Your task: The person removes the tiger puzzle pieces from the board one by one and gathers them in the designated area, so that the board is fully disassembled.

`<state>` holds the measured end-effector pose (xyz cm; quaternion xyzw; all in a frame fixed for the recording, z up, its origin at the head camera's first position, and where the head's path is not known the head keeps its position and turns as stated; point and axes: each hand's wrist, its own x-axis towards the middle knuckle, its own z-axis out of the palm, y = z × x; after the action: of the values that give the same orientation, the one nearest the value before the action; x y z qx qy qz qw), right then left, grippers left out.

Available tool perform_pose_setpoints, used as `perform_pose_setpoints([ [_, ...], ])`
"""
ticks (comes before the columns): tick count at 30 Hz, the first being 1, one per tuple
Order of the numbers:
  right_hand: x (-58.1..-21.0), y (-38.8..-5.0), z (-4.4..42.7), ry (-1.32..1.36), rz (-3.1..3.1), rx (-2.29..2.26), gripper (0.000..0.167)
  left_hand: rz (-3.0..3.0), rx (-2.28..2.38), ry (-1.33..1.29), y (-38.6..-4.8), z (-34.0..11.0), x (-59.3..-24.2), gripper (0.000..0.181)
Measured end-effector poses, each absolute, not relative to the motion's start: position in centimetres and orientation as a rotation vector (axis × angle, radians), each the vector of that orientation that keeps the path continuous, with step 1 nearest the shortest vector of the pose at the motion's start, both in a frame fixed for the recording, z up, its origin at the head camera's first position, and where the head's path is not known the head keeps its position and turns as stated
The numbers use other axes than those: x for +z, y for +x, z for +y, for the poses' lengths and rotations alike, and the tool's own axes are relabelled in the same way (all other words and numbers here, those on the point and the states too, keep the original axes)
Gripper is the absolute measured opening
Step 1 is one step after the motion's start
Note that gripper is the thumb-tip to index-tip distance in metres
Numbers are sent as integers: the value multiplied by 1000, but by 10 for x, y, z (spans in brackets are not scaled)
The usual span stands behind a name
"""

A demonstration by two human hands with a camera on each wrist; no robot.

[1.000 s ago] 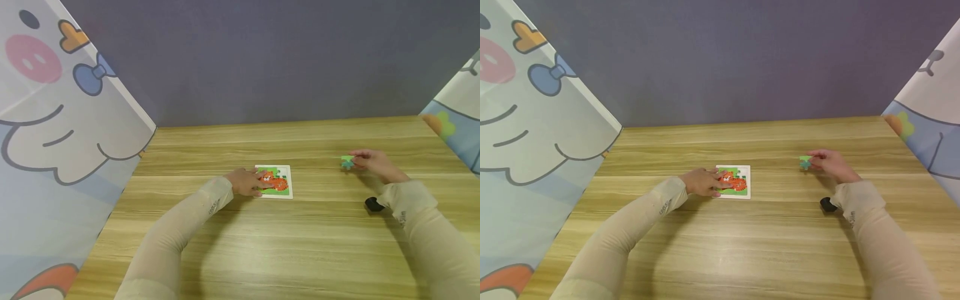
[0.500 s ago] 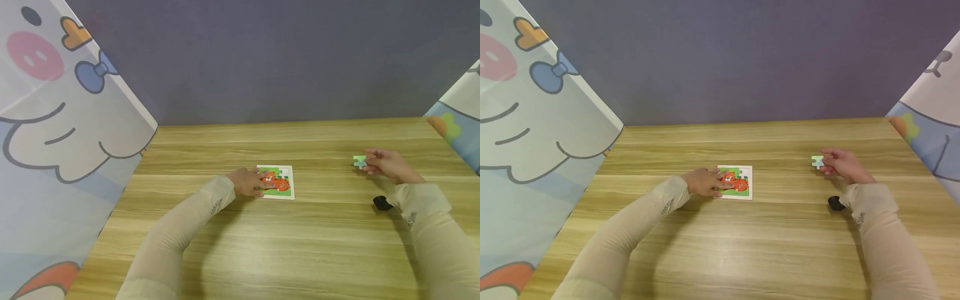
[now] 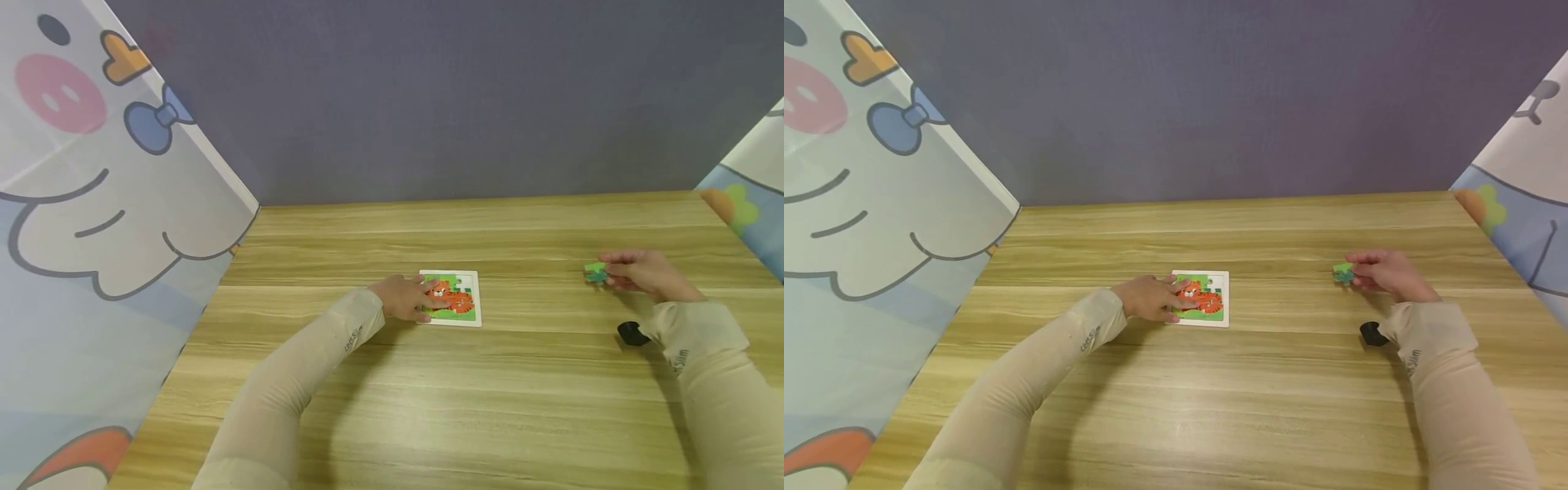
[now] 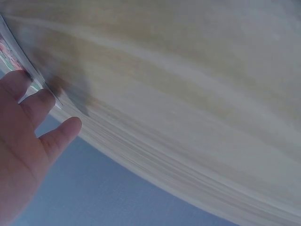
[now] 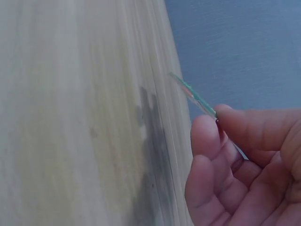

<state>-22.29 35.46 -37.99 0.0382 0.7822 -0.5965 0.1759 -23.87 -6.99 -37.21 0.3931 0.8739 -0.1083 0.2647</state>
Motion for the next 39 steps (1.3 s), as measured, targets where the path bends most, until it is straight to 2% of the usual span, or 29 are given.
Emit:
perform_pose_setpoints([
  [4,-380,-224,355,126,2241,-1635,40,2368,-300,1064,-238,-71,-372,56],
  [9,-380,-226,355,141,2286,-1548,23,2374,-292,1071,-238,-71,-371,56],
  [13,-381,-228,354,119,2351,-1436,39,2365,-279,1068,-238,-71,-370,56],
  [16,-382,-229,354,102,2386,-1370,44,2366,-273,1067,-238,-70,-370,56],
  [39,-383,-234,358,39,2479,-1168,47,2354,-189,1024,-239,-71,-369,55],
])
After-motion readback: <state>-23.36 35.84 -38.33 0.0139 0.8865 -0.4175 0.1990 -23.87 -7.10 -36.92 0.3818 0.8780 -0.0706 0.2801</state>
